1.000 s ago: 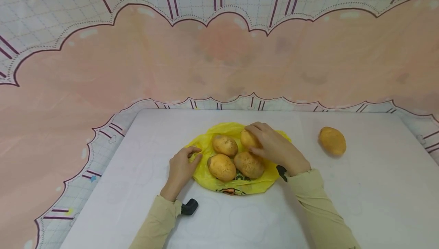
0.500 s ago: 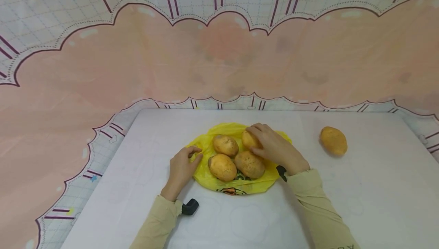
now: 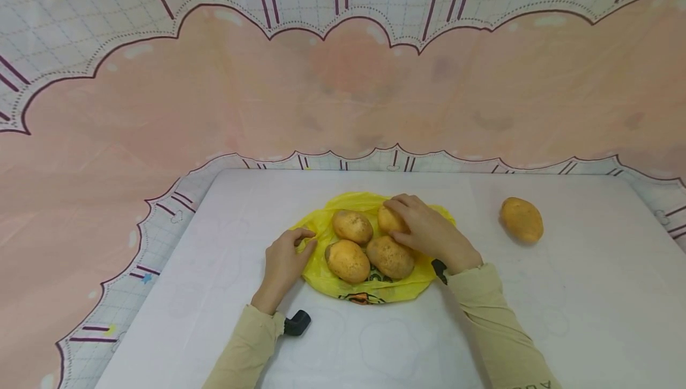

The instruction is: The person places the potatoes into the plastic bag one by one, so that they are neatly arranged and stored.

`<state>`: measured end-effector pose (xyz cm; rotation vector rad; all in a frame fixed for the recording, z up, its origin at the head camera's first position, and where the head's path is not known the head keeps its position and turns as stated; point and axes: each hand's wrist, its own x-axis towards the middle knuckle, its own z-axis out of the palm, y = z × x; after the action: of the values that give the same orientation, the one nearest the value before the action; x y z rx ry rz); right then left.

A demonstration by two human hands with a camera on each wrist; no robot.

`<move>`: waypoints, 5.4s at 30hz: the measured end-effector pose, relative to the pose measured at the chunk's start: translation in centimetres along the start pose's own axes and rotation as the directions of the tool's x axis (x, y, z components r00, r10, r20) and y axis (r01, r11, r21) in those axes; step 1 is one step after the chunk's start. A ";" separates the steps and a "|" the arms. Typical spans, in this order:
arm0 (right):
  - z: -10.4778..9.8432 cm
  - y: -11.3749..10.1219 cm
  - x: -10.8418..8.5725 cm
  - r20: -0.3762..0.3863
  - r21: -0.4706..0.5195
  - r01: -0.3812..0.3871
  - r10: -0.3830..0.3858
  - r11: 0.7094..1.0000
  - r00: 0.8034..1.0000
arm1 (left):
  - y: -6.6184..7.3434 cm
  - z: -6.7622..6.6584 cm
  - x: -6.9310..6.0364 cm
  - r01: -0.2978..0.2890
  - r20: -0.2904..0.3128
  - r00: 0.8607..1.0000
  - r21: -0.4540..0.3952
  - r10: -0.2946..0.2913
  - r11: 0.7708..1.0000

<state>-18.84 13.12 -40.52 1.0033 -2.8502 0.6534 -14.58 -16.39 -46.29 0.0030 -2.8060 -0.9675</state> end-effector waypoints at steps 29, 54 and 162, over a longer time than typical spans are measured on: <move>-1.9 0.6 -1.9 -0.005 -0.058 -0.078 0.078 0.995 0.997 | -0.1 0.0 0.0 -0.008 -0.002 1.000 0.007 0.008 1.000; -3.0 2.9 -4.5 -0.021 -0.065 -0.147 0.146 0.987 0.989 | 0.1 0.1 0.1 0.000 0.005 1.000 0.003 0.000 1.000; -5.6 10.0 -10.4 -0.200 -0.069 -0.572 0.550 0.818 0.811 | 0.0 0.1 0.0 0.011 0.007 1.000 -0.010 -0.011 1.000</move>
<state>-17.28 28.51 -41.04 0.0487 -2.9712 0.5374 -14.64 -16.28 -46.34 0.0139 -2.8107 -0.9857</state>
